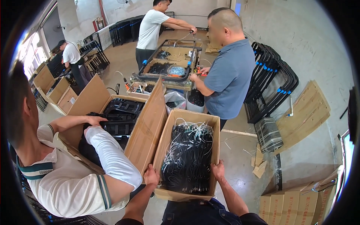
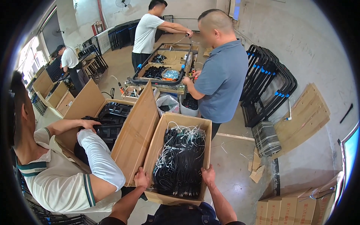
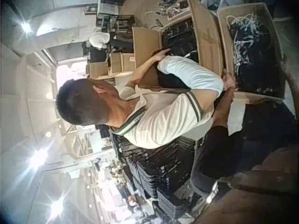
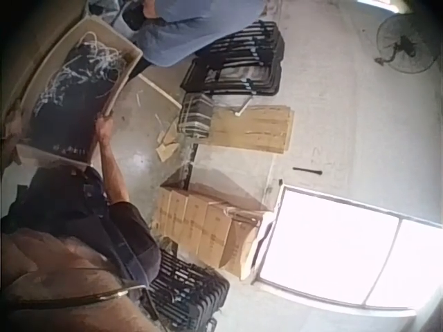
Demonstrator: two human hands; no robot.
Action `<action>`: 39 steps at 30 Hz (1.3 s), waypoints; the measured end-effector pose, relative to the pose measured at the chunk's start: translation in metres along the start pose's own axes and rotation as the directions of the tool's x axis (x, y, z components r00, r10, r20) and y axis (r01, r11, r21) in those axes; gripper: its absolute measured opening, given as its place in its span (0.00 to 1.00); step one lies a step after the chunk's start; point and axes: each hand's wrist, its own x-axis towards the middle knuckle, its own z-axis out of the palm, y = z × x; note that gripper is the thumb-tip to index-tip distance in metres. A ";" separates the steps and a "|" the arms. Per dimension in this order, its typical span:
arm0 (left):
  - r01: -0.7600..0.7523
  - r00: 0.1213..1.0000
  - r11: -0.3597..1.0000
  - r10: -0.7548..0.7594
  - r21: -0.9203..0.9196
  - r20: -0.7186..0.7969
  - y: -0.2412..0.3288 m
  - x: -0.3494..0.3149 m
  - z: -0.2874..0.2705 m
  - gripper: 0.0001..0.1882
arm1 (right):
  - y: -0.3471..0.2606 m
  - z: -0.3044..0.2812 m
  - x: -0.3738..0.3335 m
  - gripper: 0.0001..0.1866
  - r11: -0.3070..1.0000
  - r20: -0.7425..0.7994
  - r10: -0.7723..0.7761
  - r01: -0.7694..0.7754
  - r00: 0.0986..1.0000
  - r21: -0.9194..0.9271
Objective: Packing metal frame components and parts into cardboard boxes in a manufacturing facility.
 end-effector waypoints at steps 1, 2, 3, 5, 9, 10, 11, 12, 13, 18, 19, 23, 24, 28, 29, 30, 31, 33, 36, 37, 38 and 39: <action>0.000 1.000 1.000 0.000 -0.002 0.000 0.000 0.000 0.000 0.17 | 0.001 0.000 0.001 0.31 1.000 -0.002 -0.001 0.001 1.000 -0.002; -0.001 1.000 1.000 0.001 -0.001 -0.005 0.001 0.000 0.001 0.16 | 0.003 0.001 0.001 0.31 1.000 -0.005 -0.004 0.004 1.000 0.011; -0.001 1.000 1.000 0.001 0.001 -0.009 0.001 0.001 0.001 0.16 | 0.004 0.001 0.003 0.31 1.000 -0.009 -0.008 0.008 1.000 0.024; -0.003 1.000 1.000 0.003 0.002 -0.010 -0.001 0.001 0.002 0.16 | 0.004 0.002 0.004 0.31 1.000 -0.003 -0.003 0.003 1.000 0.011; -0.017 1.000 1.000 0.017 0.000 -0.019 0.003 0.001 0.000 0.16 | 0.014 0.004 0.009 0.31 1.000 0.005 -0.001 0.001 1.000 0.028; -0.015 1.000 1.000 0.015 0.001 -0.019 0.002 0.001 0.000 0.16 | 0.014 0.005 0.009 0.31 1.000 0.007 -0.001 0.001 1.000 0.028; -0.010 1.000 1.000 0.010 0.006 -0.013 0.002 0.002 -0.001 0.16 | 0.014 0.007 0.010 0.28 0.999 -0.008 0.003 -0.002 1.000 0.037; -0.005 1.000 1.000 0.005 0.011 -0.007 0.001 0.002 -0.002 0.16 | 0.014 0.008 0.010 0.25 0.999 -0.022 0.006 -0.005 1.000 0.046; -0.006 1.000 1.000 0.006 0.010 -0.006 0.003 0.002 -0.003 0.16 | 0.016 0.010 0.011 0.25 0.999 -0.023 0.007 -0.006 1.000 0.046; 0.037 0.999 0.999 -0.037 0.001 0.033 0.009 0.002 -0.010 0.17 | 0.016 0.011 0.009 0.24 0.998 -0.073 -0.057 0.059 0.996 0.028; 0.036 0.999 0.999 -0.036 0.001 0.033 0.010 0.001 -0.012 0.17 | 0.016 0.010 0.009 0.24 0.998 -0.060 -0.046 0.048 0.997 0.033; 0.035 0.998 0.999 -0.034 -0.012 0.043 0.011 0.001 -0.014 0.17 | 0.014 0.009 0.007 0.24 0.997 -0.057 -0.038 0.041 0.998 0.064; 0.037 0.998 0.999 -0.037 -0.009 0.051 0.010 0.002 -0.014 0.17 | 0.013 0.009 0.006 0.24 0.997 -0.070 -0.055 0.058 0.996 0.044; 0.019 0.999 1.000 -0.019 0.000 0.030 0.009 0.001 -0.011 0.17 | 0.013 0.006 0.009 0.33 1.000 -0.001 -0.015 0.015 1.000 0.005; 0.015 0.999 1.000 -0.015 0.003 0.031 0.008 0.002 -0.010 0.17 | 0.013 0.006 0.009 0.33 1.000 -0.001 -0.016 0.016 1.000 0.005; 0.011 0.999 1.000 -0.011 0.005 0.031 0.007 0.002 -0.009 0.17 | 0.012 0.006 0.010 0.33 1.000 0.010 0.000 0.000 1.000 0.005; 0.007 0.999 1.000 -0.007 0.004 0.031 0.008 0.002 -0.009 0.17 | 0.012 0.005 0.011 0.33 1.000 0.018 0.018 -0.018 1.000 0.005; 0.013 1.000 1.000 -0.013 -0.005 -0.023 0.011 0.002 -0.009 0.16 | 0.013 0.004 0.010 0.34 1.000 0.020 0.017 -0.017 1.000 0.017; 0.019 0.999 1.000 -0.019 0.000 0.039 0.008 0.000 -0.010 0.16 | 0.014 0.006 0.009 0.33 1.000 0.014 -0.003 0.002 1.000 0.021; 0.020 0.999 1.000 -0.020 -0.007 0.034 0.010 0.000 -0.012 0.16 | 0.015 0.005 0.009 0.33 1.000 0.014 -0.019 0.019 1.000 0.012; 0.009 0.999 1.000 -0.009 -0.013 0.032 0.013 -0.001 -0.014 0.16 | 0.015 0.004 0.009 0.33 1.000 0.000 -0.021 0.021 1.000 0.013; 0.016 0.999 1.000 -0.015 -0.011 0.038 0.015 -0.001 -0.015 0.16 | 0.016 0.003 0.008 0.33 1.000 0.005 -0.006 0.006 1.000 0.008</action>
